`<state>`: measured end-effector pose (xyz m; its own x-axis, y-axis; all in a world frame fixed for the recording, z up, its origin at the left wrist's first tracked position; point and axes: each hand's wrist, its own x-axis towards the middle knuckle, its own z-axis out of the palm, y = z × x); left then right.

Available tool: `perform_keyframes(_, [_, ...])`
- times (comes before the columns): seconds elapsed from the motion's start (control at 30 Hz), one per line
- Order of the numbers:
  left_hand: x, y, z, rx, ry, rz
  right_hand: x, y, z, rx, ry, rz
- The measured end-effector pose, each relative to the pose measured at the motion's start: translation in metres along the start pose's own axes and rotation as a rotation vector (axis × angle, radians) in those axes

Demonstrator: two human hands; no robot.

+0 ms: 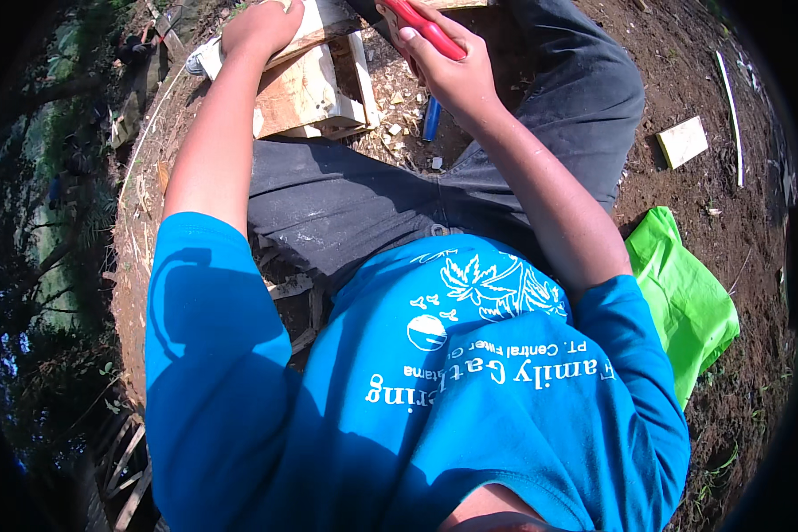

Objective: The person saws a piece of wood using a hand saw while sitting on the ground, then handles the cut boards and a wooden block.

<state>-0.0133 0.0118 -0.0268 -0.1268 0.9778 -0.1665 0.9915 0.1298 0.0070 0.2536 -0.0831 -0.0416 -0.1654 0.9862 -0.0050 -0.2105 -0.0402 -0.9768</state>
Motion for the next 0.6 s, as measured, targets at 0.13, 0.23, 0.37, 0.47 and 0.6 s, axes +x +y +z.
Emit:
perform_keyframes(0.13, [0.017,-0.003,0.013,0.152,-0.092,-0.045,-0.029,0.018,0.005,-0.128,0.075,0.06])
perform_keyframes(0.23, [0.021,-0.004,0.021,0.179,-0.067,-0.071,-0.059,0.025,-0.005,-0.197,0.019,0.069])
perform_keyframes(0.37, [0.023,-0.007,0.021,0.174,-0.102,-0.064,-0.122,-0.009,-0.031,-0.205,-0.035,0.189])
perform_keyframes(0.47, [0.007,0.006,-0.001,0.056,-0.084,-0.059,-0.147,-0.06,-0.054,-0.237,-0.041,0.304])
perform_keyframes(0.6, [-0.004,0.013,-0.012,-0.043,-0.053,-0.087,-0.164,-0.094,-0.073,-0.288,-0.023,0.293])
